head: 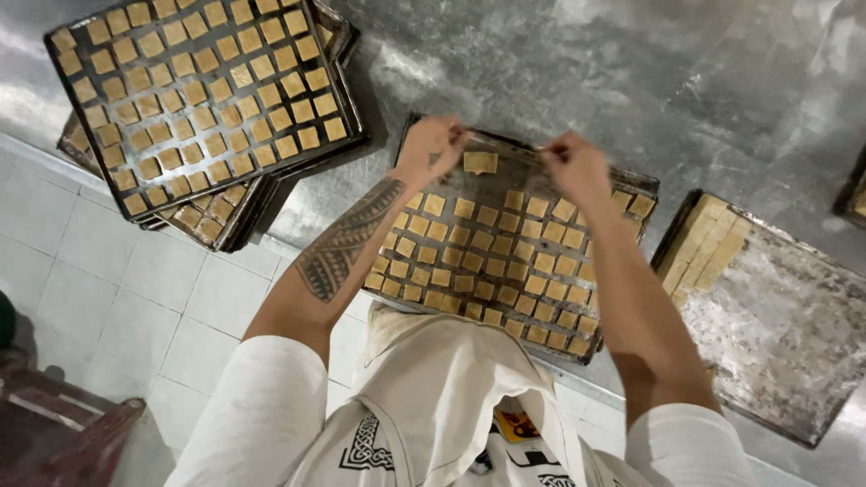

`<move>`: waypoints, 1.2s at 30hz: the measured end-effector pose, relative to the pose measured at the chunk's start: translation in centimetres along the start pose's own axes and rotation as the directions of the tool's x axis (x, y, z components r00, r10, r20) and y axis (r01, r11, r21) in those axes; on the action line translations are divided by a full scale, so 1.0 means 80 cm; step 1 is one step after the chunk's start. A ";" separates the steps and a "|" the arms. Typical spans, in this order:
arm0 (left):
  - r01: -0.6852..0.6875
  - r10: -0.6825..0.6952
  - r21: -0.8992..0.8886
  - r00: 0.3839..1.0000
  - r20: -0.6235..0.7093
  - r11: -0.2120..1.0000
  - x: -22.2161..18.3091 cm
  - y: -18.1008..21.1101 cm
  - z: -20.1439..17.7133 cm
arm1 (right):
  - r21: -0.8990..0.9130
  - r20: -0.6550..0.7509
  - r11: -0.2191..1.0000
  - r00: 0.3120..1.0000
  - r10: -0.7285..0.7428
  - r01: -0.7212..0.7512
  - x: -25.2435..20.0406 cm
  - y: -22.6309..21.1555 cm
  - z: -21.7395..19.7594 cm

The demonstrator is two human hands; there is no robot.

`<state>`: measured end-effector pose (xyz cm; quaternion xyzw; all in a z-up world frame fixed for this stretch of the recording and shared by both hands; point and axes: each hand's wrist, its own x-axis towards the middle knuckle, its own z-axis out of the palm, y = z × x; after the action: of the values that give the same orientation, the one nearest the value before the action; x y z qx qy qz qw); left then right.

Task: The person picks up small square pieces of dough from one metal tray and places them onto another metal tray, organizing them into rows.

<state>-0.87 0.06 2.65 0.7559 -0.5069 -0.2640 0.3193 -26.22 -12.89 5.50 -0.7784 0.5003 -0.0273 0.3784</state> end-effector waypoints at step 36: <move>-0.176 0.183 0.317 0.983 0.010 0.932 -0.024 0.021 0.003 | -0.256 -0.115 0.897 0.909 -0.400 0.361 -0.028 0.003 0.034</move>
<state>-2.73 1.32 3.91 0.7505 -0.6063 -0.1413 0.2217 -26.39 -9.61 4.19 -0.8946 0.3672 -0.1075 0.2307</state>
